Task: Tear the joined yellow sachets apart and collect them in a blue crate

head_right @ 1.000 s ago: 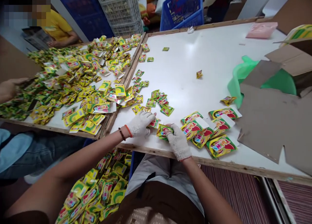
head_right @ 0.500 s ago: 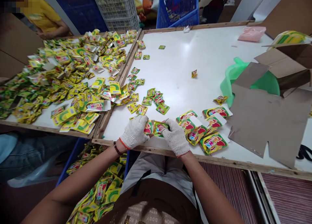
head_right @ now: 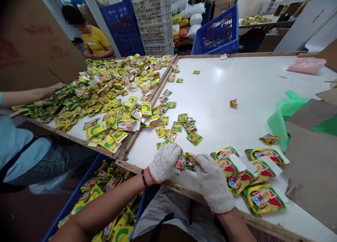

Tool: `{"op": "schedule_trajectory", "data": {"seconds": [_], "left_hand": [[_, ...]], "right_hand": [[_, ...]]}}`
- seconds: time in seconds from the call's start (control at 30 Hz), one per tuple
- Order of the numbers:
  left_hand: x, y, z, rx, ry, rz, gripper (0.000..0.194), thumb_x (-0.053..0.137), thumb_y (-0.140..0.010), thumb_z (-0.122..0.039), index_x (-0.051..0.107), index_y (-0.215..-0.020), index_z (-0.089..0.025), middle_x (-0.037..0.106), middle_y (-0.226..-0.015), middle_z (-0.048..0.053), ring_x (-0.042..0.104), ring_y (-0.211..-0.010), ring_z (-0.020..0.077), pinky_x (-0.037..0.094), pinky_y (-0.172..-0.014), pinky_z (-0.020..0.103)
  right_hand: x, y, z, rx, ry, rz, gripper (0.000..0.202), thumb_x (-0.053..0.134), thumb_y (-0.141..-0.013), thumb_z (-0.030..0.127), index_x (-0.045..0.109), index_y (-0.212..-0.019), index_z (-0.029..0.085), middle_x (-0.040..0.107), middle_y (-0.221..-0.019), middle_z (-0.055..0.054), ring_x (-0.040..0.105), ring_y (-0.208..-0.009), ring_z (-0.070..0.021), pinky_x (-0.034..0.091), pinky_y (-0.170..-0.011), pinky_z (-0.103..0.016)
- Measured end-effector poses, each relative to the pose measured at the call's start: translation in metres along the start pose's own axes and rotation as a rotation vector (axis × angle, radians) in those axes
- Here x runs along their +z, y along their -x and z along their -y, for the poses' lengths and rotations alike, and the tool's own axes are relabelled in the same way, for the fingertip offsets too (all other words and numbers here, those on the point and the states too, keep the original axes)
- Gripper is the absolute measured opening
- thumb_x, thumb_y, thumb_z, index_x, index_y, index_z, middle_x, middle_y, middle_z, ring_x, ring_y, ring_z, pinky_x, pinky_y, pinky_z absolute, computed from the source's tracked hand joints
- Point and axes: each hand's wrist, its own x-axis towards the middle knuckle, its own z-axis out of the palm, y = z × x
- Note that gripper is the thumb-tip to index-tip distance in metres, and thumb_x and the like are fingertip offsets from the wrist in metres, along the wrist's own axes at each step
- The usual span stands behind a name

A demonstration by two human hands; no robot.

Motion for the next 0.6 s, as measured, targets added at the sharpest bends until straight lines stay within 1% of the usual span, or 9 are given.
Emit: {"op": "schedule_trajectory", "data": {"seconds": [0.07, 0.17, 0.23, 0.27, 0.33, 0.4, 0.5, 0.57, 0.6], "left_hand": [[0.002, 0.001, -0.001, 0.025, 0.008, 0.004, 0.055, 0.07, -0.061, -0.044, 0.042, -0.102, -0.02, 0.051, -0.1, 0.005, 0.05, -0.088, 0.0234, 0.04, -0.072, 0.038], [0.004, 0.002, -0.001, 0.006, 0.018, 0.007, 0.054, 0.069, -0.062, -0.045, 0.042, -0.102, -0.019, 0.051, -0.1, 0.005, 0.05, -0.088, 0.0237, 0.041, -0.072, 0.038], [0.003, 0.001, 0.002, -0.006, 0.01, 0.003, 0.053, 0.069, -0.063, -0.044, 0.042, -0.102, -0.019, 0.051, -0.101, 0.006, 0.049, -0.09, 0.0241, 0.04, -0.074, 0.039], [0.002, 0.0, 0.004, -0.007, 0.0, 0.004, 0.052, 0.068, -0.064, -0.044, 0.042, -0.102, -0.019, 0.051, -0.101, 0.006, 0.049, -0.09, 0.0243, 0.04, -0.075, 0.039], [0.0, -0.001, 0.004, 0.008, -0.02, 0.023, 0.048, 0.065, -0.068, -0.042, 0.042, -0.103, -0.019, 0.051, -0.101, 0.006, 0.049, -0.091, 0.0246, 0.04, -0.075, 0.04], [0.0, -0.002, 0.002, 0.029, -0.028, 0.053, 0.042, 0.061, -0.072, -0.039, 0.043, -0.104, -0.019, 0.051, -0.101, 0.007, 0.049, -0.089, 0.0243, 0.039, -0.074, 0.04], [0.0, -0.002, -0.004, 0.1, 0.014, 0.082, 0.04, 0.057, -0.074, -0.042, 0.044, -0.103, -0.019, 0.051, -0.101, 0.007, 0.05, -0.088, 0.0238, 0.04, -0.073, 0.039], [-0.001, -0.004, -0.002, 0.209, 0.097, 0.078, 0.048, 0.056, -0.071, -0.054, 0.046, -0.102, -0.019, 0.052, -0.1, 0.007, 0.05, -0.087, 0.0232, 0.042, -0.073, 0.037], [-0.002, -0.006, 0.003, 0.247, 0.146, 0.055, 0.052, 0.055, -0.07, -0.059, 0.047, -0.103, -0.019, 0.052, -0.1, 0.007, 0.051, -0.088, 0.0227, 0.043, -0.075, 0.036]], "right_hand": [[-0.002, -0.004, 0.003, 0.096, 0.009, 0.05, 0.024, 0.046, -0.074, 0.025, 0.068, -0.084, 0.022, 0.068, -0.087, -0.008, 0.061, -0.084, -0.0242, 0.047, -0.078, -0.037], [-0.01, -0.009, 0.012, 0.225, -0.067, 0.149, 0.024, 0.049, -0.07, 0.028, 0.068, -0.083, 0.022, 0.07, -0.093, -0.008, 0.062, -0.087, -0.0251, 0.048, -0.077, -0.036], [-0.018, -0.009, 0.02, 0.305, -0.189, 0.238, 0.025, 0.052, -0.069, 0.031, 0.067, -0.086, 0.022, 0.07, -0.093, -0.007, 0.064, -0.077, -0.0223, 0.049, -0.064, -0.031], [-0.021, -0.008, 0.024, 0.352, -0.265, 0.289, 0.026, 0.052, -0.07, 0.032, 0.066, -0.089, 0.021, 0.07, -0.085, -0.006, 0.063, -0.066, -0.0196, 0.048, -0.055, -0.028], [-0.024, -0.005, 0.03, 0.438, -0.446, 0.411, 0.028, 0.051, -0.073, 0.036, 0.062, -0.092, 0.019, 0.066, -0.063, -0.001, 0.054, -0.045, -0.0133, 0.038, -0.041, -0.023], [-0.021, -0.003, 0.033, 0.482, -0.603, 0.506, 0.028, 0.048, -0.077, 0.041, 0.059, -0.088, 0.018, 0.055, -0.047, 0.004, 0.042, -0.035, -0.0094, 0.029, -0.035, -0.019], [-0.013, 0.0, 0.027, 0.506, -0.65, 0.51, 0.032, 0.044, -0.079, 0.047, 0.057, -0.075, 0.018, 0.048, -0.041, 0.006, 0.035, -0.032, -0.008, 0.024, -0.034, -0.019], [-0.012, 0.0, 0.016, 0.517, -0.566, 0.471, 0.032, 0.044, -0.079, 0.047, 0.056, -0.068, 0.02, 0.044, -0.037, 0.006, 0.034, -0.031, -0.0088, 0.022, -0.034, -0.02], [-0.015, 0.0, 0.01, 0.509, -0.48, 0.438, 0.03, 0.045, -0.078, 0.046, 0.055, -0.065, 0.02, 0.045, -0.037, 0.006, 0.035, -0.032, -0.0097, 0.024, -0.035, -0.021]]}}
